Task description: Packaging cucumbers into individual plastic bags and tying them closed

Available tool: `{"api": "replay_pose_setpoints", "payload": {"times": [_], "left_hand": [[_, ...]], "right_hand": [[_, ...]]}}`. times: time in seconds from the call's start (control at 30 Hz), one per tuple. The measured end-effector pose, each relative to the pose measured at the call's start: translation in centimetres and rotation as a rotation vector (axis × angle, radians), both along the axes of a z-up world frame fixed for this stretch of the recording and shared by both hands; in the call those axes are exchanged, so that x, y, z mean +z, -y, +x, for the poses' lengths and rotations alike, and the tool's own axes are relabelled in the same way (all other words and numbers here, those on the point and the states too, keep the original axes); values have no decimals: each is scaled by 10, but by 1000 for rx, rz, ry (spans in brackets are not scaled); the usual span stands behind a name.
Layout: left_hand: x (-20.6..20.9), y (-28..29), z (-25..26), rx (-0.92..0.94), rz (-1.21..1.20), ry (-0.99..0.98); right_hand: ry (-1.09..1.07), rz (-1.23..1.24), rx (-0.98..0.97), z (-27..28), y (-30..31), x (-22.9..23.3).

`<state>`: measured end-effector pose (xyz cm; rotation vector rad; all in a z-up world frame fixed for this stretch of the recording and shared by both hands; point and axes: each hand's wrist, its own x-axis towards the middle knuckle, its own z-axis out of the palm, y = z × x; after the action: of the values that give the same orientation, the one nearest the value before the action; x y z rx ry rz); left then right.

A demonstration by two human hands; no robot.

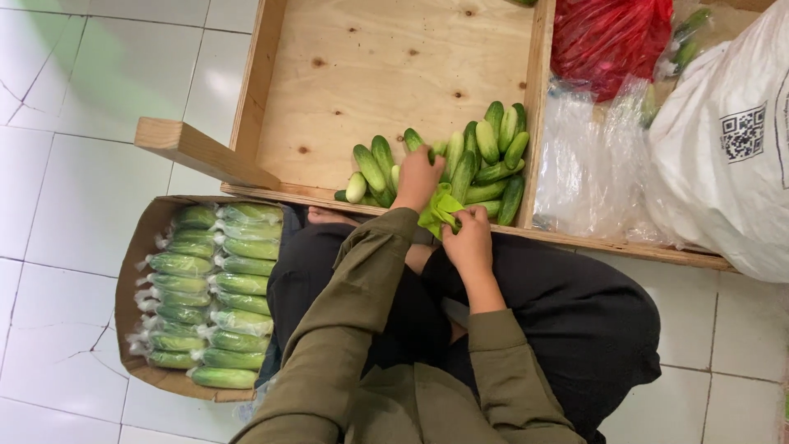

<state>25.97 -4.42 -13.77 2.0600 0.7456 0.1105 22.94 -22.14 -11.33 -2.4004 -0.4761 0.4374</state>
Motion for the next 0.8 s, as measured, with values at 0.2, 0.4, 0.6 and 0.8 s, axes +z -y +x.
{"api": "replay_pose_setpoints", "payload": {"times": [0.2, 0.4, 0.6, 0.8], "left_hand": [[74, -16, -22, 327, -1170, 521], [95, -16, -75, -88, -1351, 650], [43, -3, -98, -135, -1034, 688], [62, 16, -105, -145, -1055, 725]], "right_hand": [[12, 47, -15, 6, 2, -20], [-47, 57, -28, 2, 2, -2], [32, 246, -61, 9, 12, -21], [74, 477, -57, -2, 20, 68]]}}
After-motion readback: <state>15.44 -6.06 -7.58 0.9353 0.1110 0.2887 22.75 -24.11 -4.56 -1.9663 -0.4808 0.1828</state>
